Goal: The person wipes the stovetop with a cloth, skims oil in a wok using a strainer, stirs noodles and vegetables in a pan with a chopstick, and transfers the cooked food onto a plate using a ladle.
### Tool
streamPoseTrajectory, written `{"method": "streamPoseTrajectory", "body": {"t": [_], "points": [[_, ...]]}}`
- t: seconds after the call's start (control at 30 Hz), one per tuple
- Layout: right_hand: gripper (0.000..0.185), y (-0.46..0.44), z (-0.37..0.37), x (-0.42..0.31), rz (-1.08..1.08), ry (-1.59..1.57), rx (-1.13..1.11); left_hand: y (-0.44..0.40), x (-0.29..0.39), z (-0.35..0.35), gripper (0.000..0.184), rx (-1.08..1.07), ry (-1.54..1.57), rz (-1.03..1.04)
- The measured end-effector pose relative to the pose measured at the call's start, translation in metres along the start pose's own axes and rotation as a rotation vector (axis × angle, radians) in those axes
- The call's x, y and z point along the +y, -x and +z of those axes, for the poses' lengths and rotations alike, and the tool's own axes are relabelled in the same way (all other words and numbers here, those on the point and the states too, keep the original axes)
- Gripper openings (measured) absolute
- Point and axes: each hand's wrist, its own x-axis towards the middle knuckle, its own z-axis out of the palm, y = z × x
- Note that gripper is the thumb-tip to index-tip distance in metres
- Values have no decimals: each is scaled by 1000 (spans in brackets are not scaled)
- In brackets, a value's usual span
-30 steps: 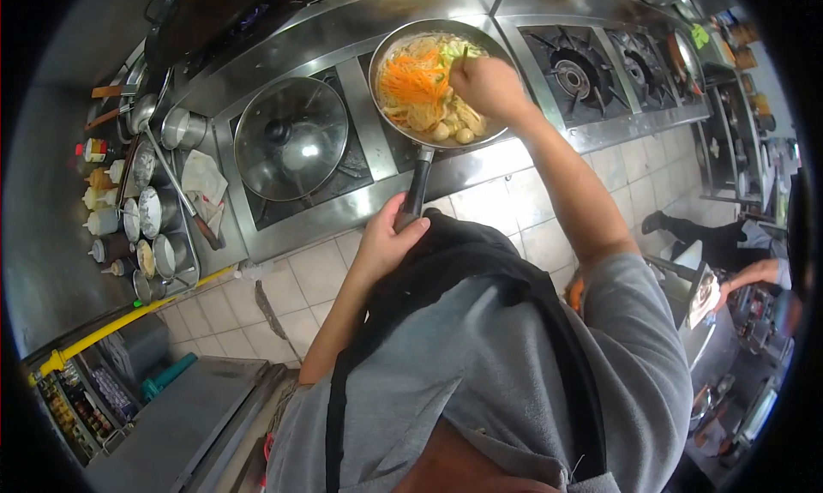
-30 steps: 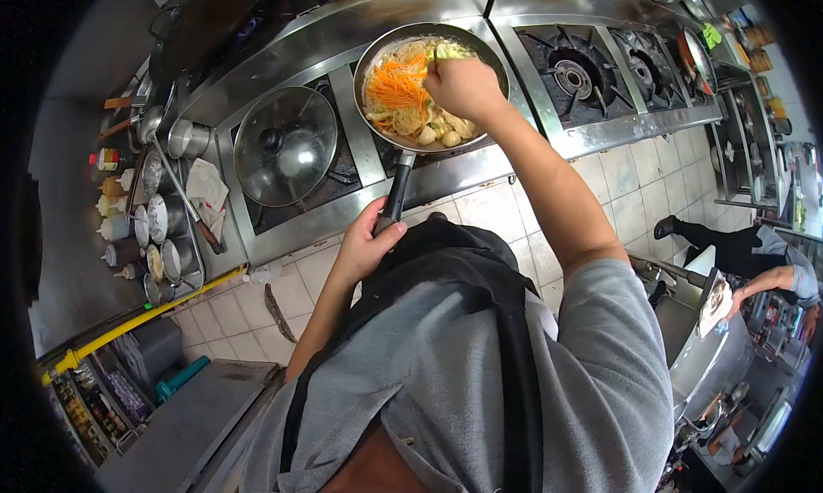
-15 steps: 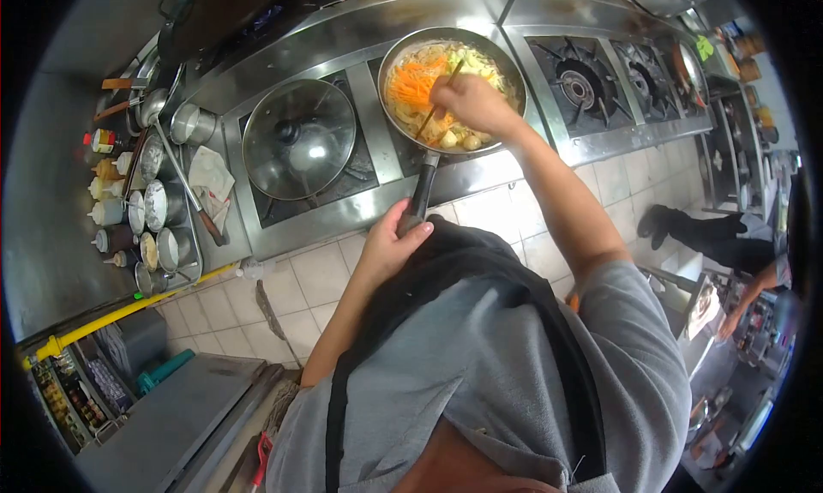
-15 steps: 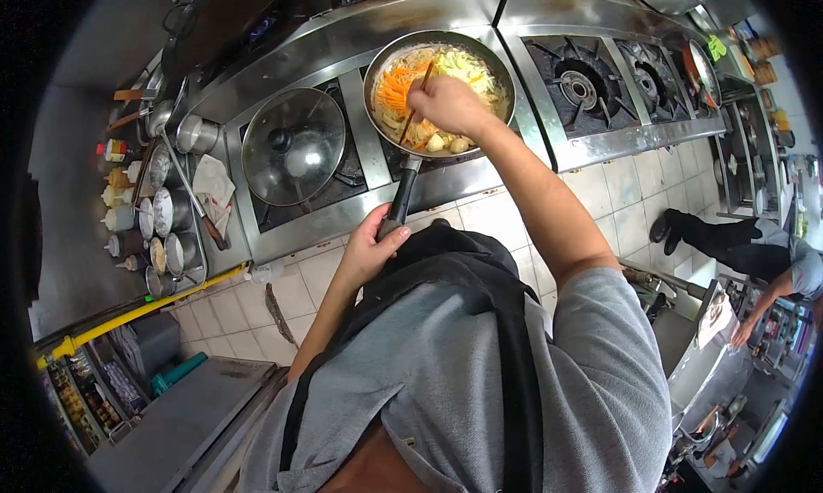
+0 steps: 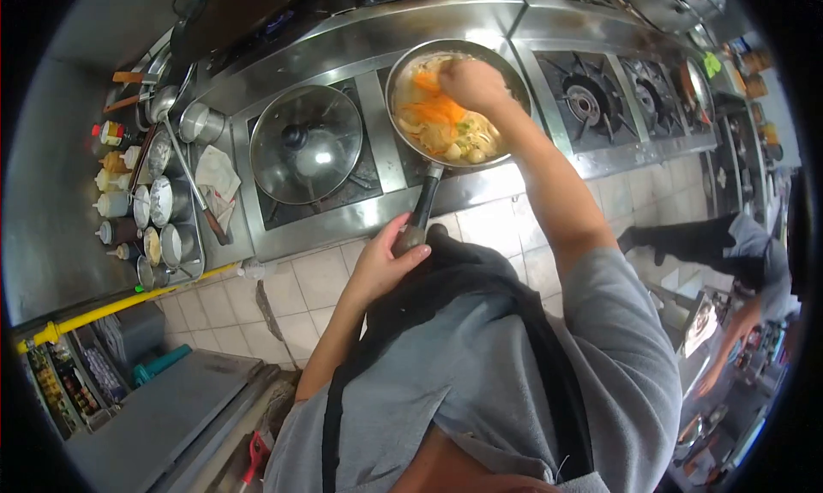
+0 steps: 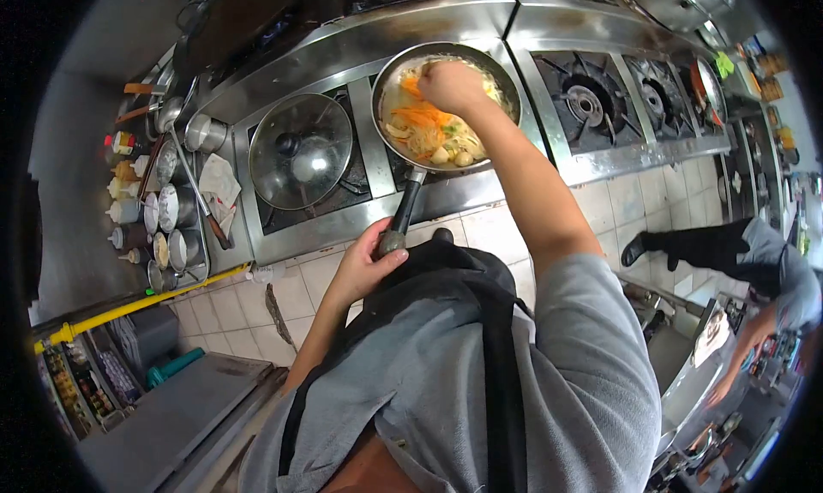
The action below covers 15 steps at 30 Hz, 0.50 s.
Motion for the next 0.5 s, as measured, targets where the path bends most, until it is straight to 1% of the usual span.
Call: {"method": "streamPoseTrajectory", "body": {"t": [0.07, 0.13, 0.17, 0.2, 0.27, 0.3, 0.33, 0.37, 0.4, 0.47, 0.5], "points": [[36, -1, -8, -1, 20, -58, 163, 6, 0, -5, 76, 23, 10, 11], [34, -3, -10, -2, -88, -397, 151, 15, 2, -11, 66, -25, -2, -36], [32, -10, 2, -3, -78, -497, 150, 19, 4, -14, 66, -8, -2, -43], [32, -20, 11, 1, -92, -507, 138, 22, 6, -16, 66, -24, -49, -74], [33, -34, 26, 16, -57, -253, -20, 32, 11, -20, 66, -31, -90, -123], [33, -31, 6, 15, 35, -187, -90, 37, 14, -21, 65, -10, -145, -144], [34, -31, 8, 27, -56, -377, 79, 38, 15, -23, 64, 17, -198, -161], [33, -31, 10, 37, 11, -467, 165, 38, 12, -26, 64, 35, -190, -166], [34, -31, 4, 42, -5, -476, 207, 40, 7, -28, 63, 53, -186, -169], [35, -36, 15, 61, -75, -331, 241, 46, 5, -33, 62, 77, -179, -180], [35, -34, 15, 66, -81, -331, 239, 46, 9, -37, 61, 51, -210, -208]]}}
